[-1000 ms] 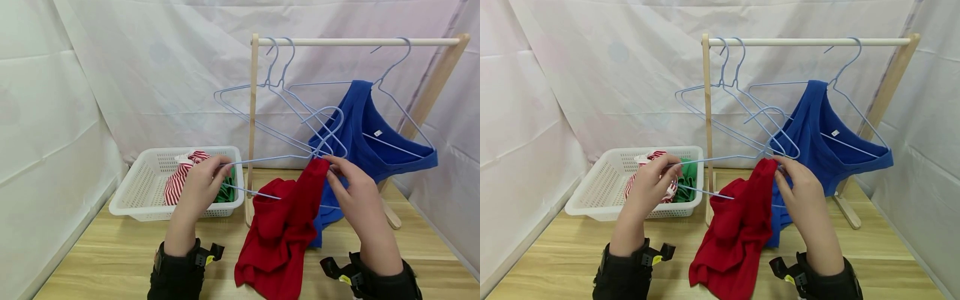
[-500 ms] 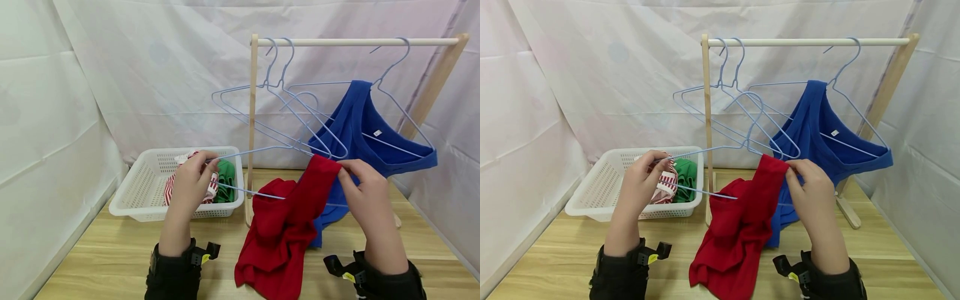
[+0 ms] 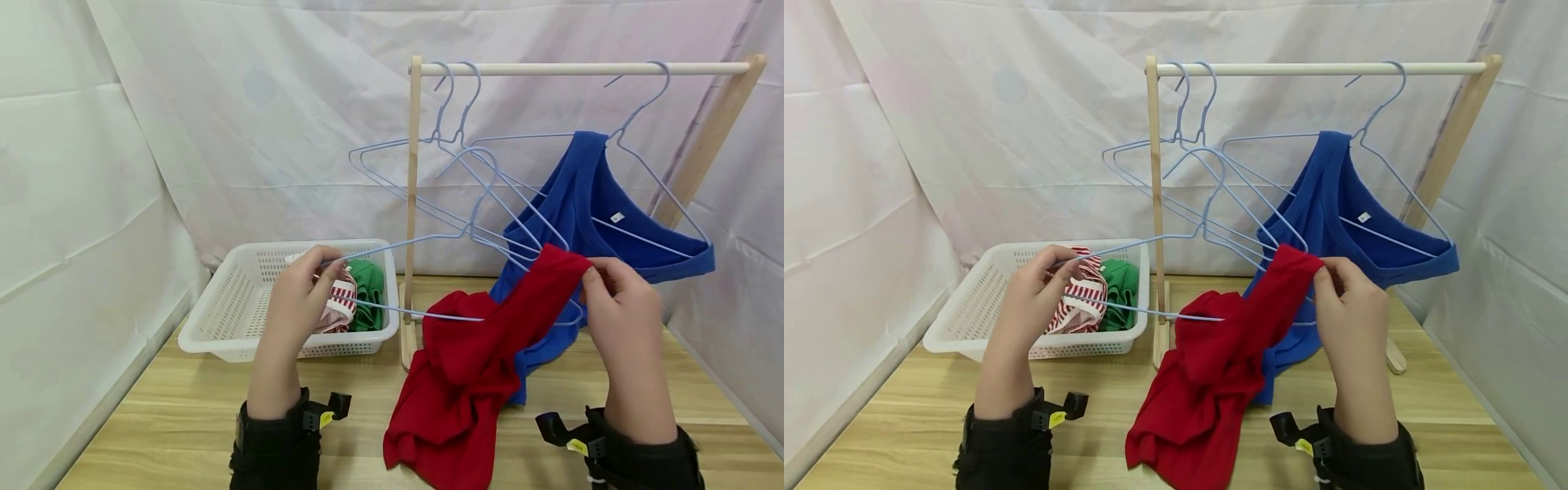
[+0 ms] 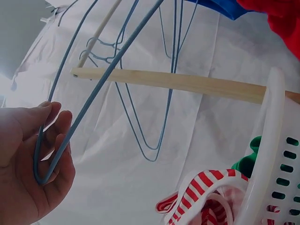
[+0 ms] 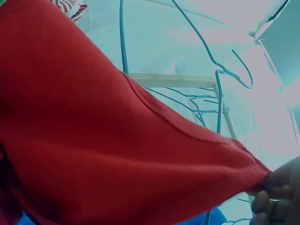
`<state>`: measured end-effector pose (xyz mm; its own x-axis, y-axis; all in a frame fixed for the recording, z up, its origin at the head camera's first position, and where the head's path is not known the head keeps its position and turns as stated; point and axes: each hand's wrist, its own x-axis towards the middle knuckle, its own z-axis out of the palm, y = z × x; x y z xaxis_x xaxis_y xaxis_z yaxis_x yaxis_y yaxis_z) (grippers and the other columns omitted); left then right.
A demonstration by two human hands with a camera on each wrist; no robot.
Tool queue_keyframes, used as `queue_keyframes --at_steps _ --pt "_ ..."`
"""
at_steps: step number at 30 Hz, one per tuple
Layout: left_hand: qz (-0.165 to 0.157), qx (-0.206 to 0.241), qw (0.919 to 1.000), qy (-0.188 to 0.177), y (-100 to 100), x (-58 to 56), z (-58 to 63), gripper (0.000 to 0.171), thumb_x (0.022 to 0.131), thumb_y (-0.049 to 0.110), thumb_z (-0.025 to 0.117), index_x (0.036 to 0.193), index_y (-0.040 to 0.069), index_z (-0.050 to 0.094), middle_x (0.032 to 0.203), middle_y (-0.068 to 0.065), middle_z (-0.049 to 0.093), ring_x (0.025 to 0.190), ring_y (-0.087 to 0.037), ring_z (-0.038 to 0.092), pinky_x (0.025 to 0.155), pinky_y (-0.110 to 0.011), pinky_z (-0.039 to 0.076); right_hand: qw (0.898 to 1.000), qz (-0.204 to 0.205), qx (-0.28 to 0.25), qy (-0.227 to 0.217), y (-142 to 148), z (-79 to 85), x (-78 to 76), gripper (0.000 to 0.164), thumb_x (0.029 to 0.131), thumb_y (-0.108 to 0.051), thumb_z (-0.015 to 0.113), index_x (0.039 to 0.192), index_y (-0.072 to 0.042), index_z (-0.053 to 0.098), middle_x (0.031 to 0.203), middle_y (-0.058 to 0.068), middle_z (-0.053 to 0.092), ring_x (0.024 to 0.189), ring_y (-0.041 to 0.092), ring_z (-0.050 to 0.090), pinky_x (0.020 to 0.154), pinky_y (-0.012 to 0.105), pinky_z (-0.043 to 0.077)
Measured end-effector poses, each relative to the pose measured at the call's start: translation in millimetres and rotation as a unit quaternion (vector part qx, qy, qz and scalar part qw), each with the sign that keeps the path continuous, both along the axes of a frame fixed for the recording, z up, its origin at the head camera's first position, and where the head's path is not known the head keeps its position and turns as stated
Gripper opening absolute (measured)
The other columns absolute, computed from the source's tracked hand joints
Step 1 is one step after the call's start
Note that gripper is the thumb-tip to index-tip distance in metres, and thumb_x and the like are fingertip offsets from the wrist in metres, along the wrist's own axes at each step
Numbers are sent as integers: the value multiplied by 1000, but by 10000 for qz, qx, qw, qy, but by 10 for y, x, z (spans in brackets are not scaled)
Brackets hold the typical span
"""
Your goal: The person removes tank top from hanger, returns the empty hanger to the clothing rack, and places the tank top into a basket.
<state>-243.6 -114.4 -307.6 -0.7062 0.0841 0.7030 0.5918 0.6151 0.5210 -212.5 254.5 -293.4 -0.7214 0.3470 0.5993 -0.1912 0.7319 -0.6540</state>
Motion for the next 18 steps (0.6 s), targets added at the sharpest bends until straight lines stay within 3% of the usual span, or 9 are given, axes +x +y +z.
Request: queue_keyframes --at_steps 4,8,12,18 --pt "94 34 9999 -86 -43 9 4 18 93 31 49 102 19 58 86 2 61 78 -8 53 65 -37 47 9967 222 -781 -78 6 8 -8 29 95 -30 38 110 -12 55 67 10 60 54 18 55 47 15 45" --pt "113 94 9998 -109 -76 14 11 19 93 32 49 103 19 58 88 1 62 80 -9 54 67 -38 48 9896 483 -1334 255 0 16 -13 28 96 -26 36 113 -9 51 76 7 65 59 21 61 55 18 50" --pt "139 166 9997 -113 -99 17 11 18 92 30 50 103 18 59 88 1 62 79 -10 54 65 -37 47 9850 483 -1568 536 -3 19 -10 26 96 -25 36 111 -8 50 92 8 66 69 20 63 60 19 50" --pt "182 275 9994 -81 -120 28 21 16 93 26 50 102 16 59 85 2 61 75 -9 52 61 -36 47 9860 308 -1580 435 31 29 -33 27 97 -25 35 114 -9 48 110 8 62 87 16 61 73 20 48"
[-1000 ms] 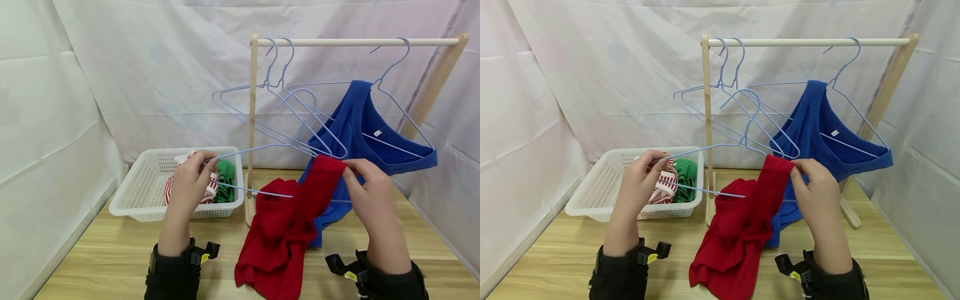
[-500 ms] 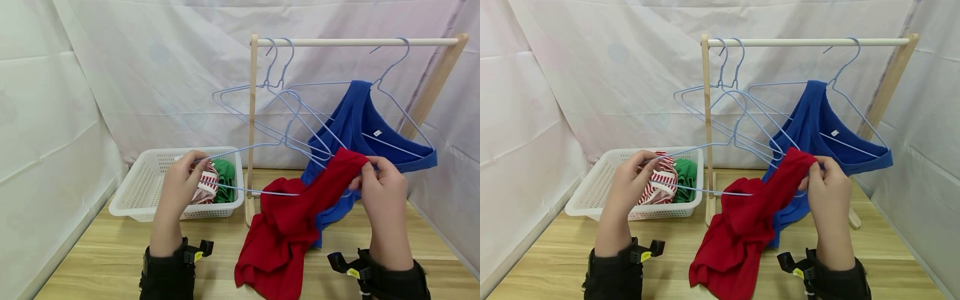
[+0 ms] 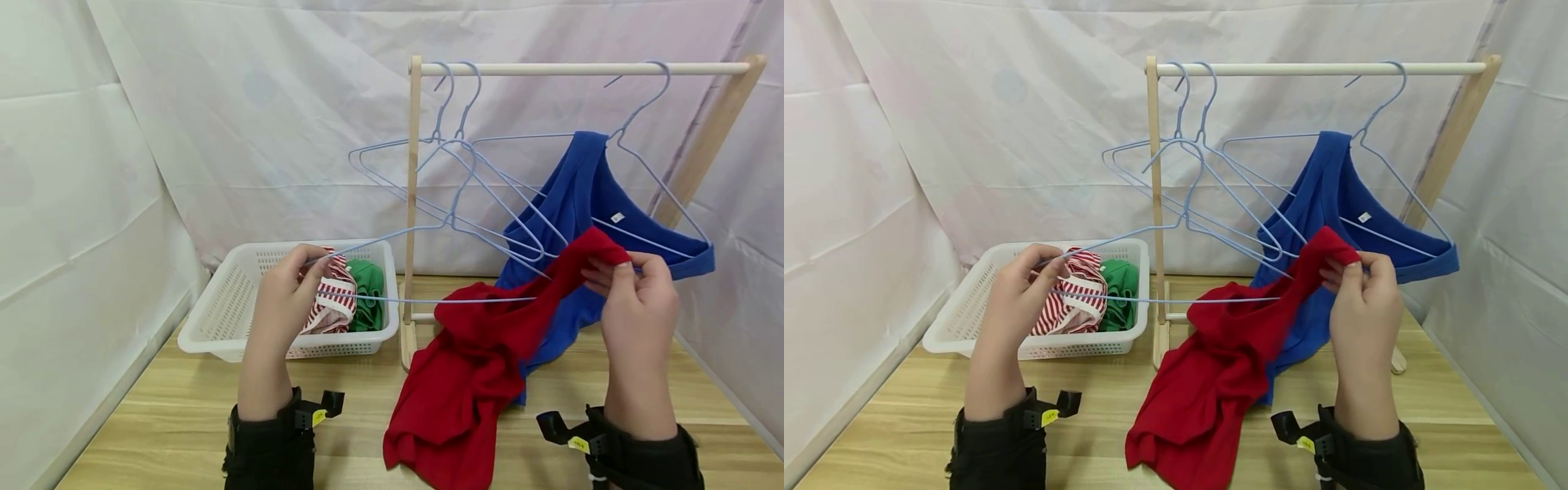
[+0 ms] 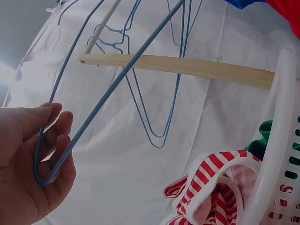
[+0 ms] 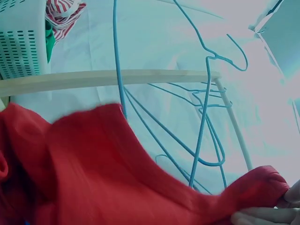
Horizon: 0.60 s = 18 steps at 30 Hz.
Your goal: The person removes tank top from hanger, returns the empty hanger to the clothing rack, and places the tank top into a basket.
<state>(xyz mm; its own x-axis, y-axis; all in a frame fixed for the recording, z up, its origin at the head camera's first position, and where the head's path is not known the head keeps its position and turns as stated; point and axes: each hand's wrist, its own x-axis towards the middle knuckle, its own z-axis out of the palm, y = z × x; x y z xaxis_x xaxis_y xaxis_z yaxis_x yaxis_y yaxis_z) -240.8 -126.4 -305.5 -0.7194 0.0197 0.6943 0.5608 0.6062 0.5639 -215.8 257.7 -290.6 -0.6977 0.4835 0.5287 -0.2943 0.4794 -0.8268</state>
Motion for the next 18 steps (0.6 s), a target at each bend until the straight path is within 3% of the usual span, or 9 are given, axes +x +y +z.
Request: queue_keyframes --at_steps 6,12,18 --pt "-19 43 10000 68 -15 7 4 16 93 25 49 100 15 59 83 3 60 73 -10 51 60 -35 46 9976 -407 380 -411 43 -17 -38 32 97 -27 34 119 -8 46 115 8 54 96 17 53 88 26 45" --pt "55 16 10000 64 -20 -5 -2 18 93 27 49 99 14 59 82 4 60 68 -10 49 53 -34 42 9913 -641 735 -881 90 -61 -84 37 97 -30 31 125 -9 42 108 7 48 91 20 42 76 29 41" --pt "89 70 9999 -59 -25 1 2 18 93 29 48 100 16 59 82 5 60 68 -9 48 51 -34 41 9855 -385 1207 -1132 134 -89 -148 37 97 -30 30 120 -7 47 114 11 50 98 23 44 80 41 43"
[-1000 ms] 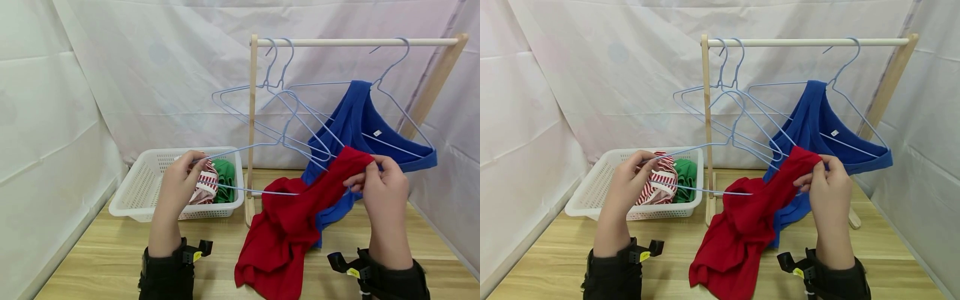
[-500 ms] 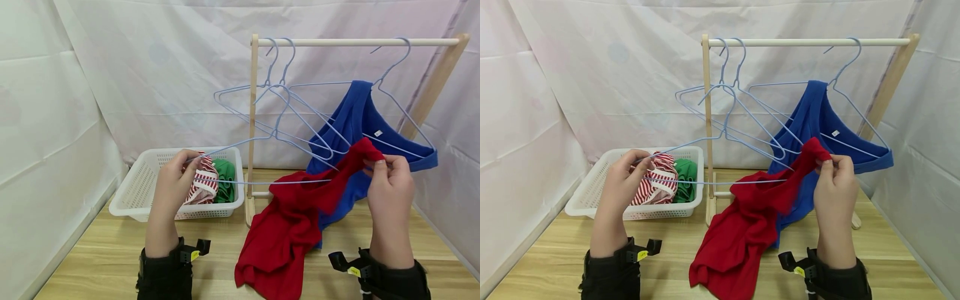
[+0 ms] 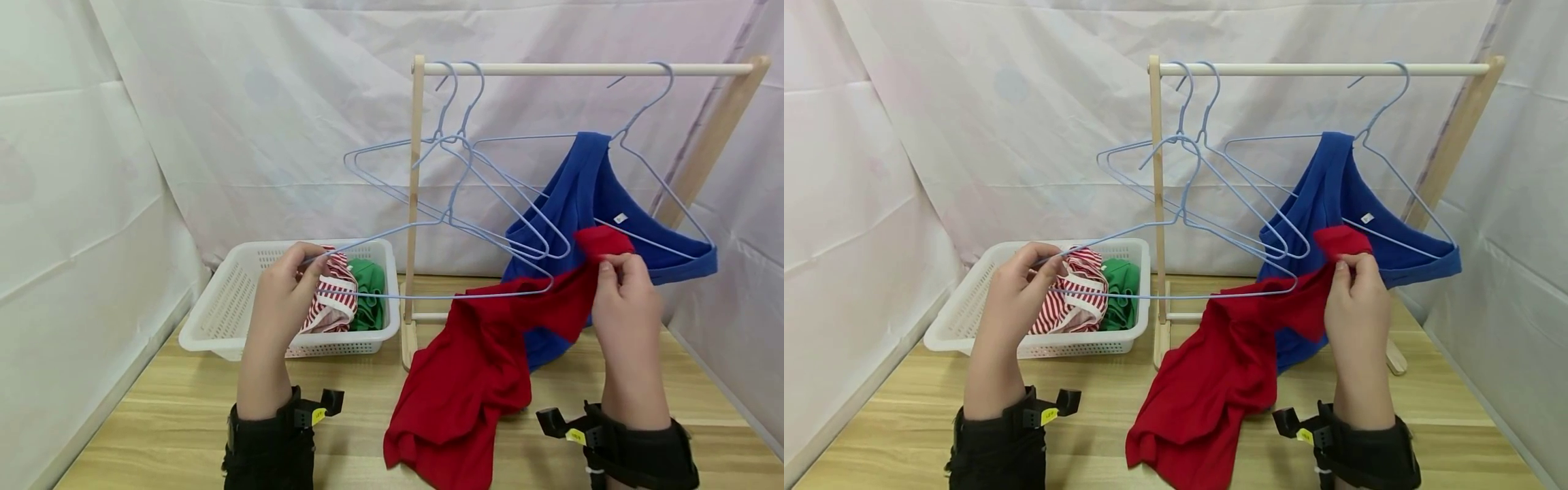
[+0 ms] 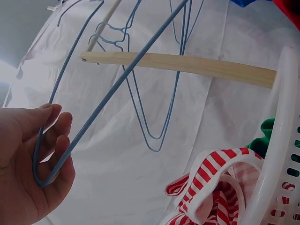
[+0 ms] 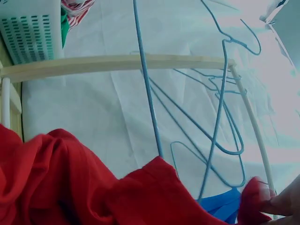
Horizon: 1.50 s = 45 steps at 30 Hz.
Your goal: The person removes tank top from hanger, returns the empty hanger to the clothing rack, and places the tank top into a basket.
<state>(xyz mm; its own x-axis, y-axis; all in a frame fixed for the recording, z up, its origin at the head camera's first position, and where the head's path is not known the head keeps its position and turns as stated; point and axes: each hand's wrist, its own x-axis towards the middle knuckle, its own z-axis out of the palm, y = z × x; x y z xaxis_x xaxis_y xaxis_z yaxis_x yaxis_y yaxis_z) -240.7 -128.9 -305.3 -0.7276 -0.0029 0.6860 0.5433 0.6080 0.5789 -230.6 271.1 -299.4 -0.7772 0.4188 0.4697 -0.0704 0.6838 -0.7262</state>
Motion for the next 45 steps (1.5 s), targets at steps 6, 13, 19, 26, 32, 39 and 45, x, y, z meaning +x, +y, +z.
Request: queue_keyframes --at_steps 6,13,19,26,32,39,45 --pt "-10 -20 10000 16 4 -5 0 18 93 27 49 100 15 59 81 4 60 68 -10 49 52 -34 42 9944 790 484 -509 35 -14 -49 44 97 -32 27 130 -5 41 124 22 43 111 37 37 89 59 34" --pt "-4 -33 10000 83 14 1 6 14 93 24 50 99 16 59 79 4 60 64 -8 49 49 -32 41 9742 1260 1002 -1582 41 -58 -68 58 94 -49 25 137 -9 29 127 25 43 109 42 39 86 65 34" --pt "-9 -25 10000 22 15 5 6 15 93 25 50 100 16 59 77 4 60 58 -8 48 44 -30 39 9421 1945 1547 -2253 32 -72 -84 65 94 -53 23 138 -4 23 129 28 41 114 44 37 88 67 33" --pt "59 -82 9999 69 -8 23 12 18 93 30 48 101 17 59 75 6 58 52 -10 42 43 -30 36 9451 1885 1512 -2199 9 -45 -40 73 91 -59 25 139 -4 20 129 27 42 111 44 40 84 67 36" --pt "89 -33 9997 246 -36 50 23 18 93 31 49 98 16 60 74 4 58 54 -9 45 44 -28 37 9486 1704 1711 -2048 25 -9 23 70 90 -61 27 127 -2 35 107 22 53 89 33 50 66 49 48" --pt "151 -46 9989 435 -46 79 36 17 92 29 50 96 15 59 72 3 57 54 -9 43 44 -27 36 9526 1829 1792 -1642 6 24 90 54 92 -56 29 113 -8 45 89 12 56 78 26 49 57 36 45" --pt "148 63 9981 592 -56 92 49 15 92 27 50 95 14 59 71 2 58 51 -10 40 42 -25 32 9613 1841 1710 -1133 -28 49 147 44 94 -50 30 104 -13 52 85 8 58 77 24 50 58 38 45"
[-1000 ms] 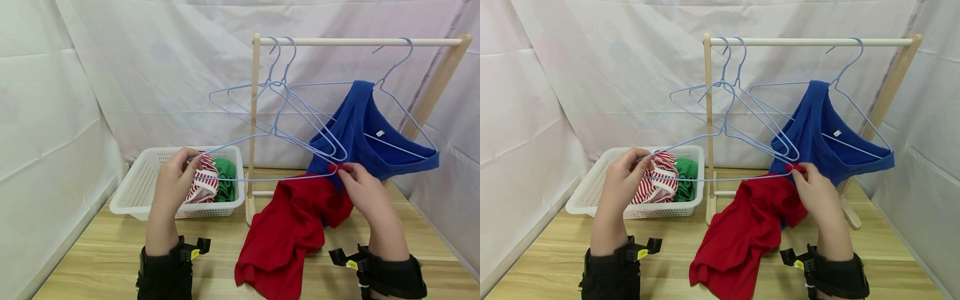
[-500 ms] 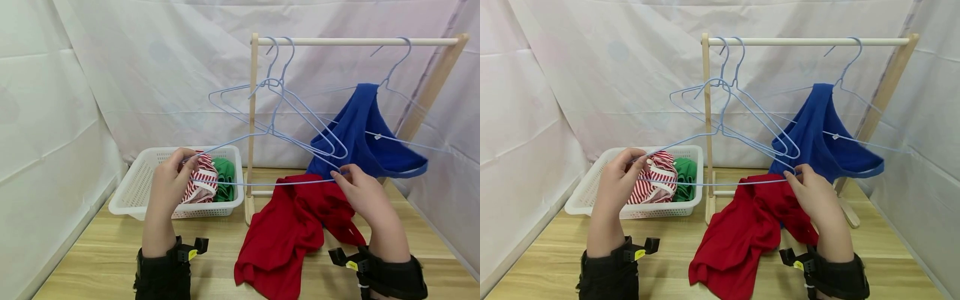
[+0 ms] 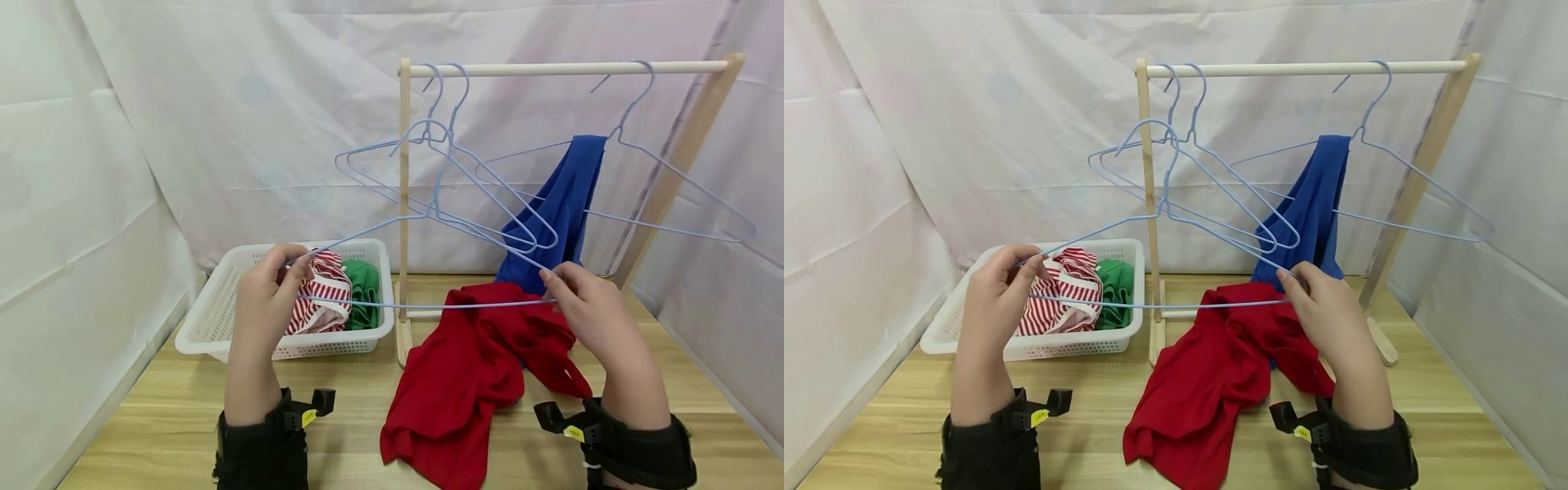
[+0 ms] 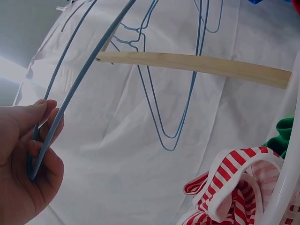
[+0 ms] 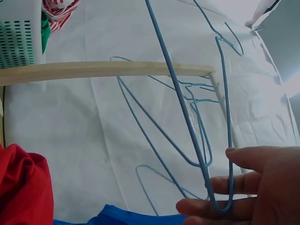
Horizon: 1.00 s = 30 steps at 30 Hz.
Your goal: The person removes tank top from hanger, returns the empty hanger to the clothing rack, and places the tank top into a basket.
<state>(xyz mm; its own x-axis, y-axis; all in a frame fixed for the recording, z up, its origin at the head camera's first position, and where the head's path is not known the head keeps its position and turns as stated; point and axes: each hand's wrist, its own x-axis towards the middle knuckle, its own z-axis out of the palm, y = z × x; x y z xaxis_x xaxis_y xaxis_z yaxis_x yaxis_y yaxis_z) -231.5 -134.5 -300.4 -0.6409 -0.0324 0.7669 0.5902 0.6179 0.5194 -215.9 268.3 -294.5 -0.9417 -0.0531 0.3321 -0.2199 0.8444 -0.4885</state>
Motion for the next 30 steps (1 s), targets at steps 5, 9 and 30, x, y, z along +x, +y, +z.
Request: queue_keyframes --at_steps 5,9,30 --pt "-86 133 9994 295 -4 29 18 14 92 22 52 95 11 60 73 2 58 51 -10 40 43 -24 31 9968 415 -296 610 -36 29 68 28 96 -37 37 100 -16 55 85 4 60 78 20 52 63 35 47" --pt "-148 268 9978 590 9 55 35 11 90 16 55 95 8 61 75 -1 60 58 -10 47 48 -22 35 9873 674 -730 1243 -70 40 102 18 96 -24 42 99 -15 58 84 2 60 73 15 52 63 18 47" --pt "-420 1653 9827 717 -87 36 38 15 89 13 55 101 7 63 75 -7 59 64 -19 57 59 -17 49 9404 138 -1964 2773 -34 116 197 18 93 -16 47 93 -2 59 79 2 58 67 16 49 61 13 45"
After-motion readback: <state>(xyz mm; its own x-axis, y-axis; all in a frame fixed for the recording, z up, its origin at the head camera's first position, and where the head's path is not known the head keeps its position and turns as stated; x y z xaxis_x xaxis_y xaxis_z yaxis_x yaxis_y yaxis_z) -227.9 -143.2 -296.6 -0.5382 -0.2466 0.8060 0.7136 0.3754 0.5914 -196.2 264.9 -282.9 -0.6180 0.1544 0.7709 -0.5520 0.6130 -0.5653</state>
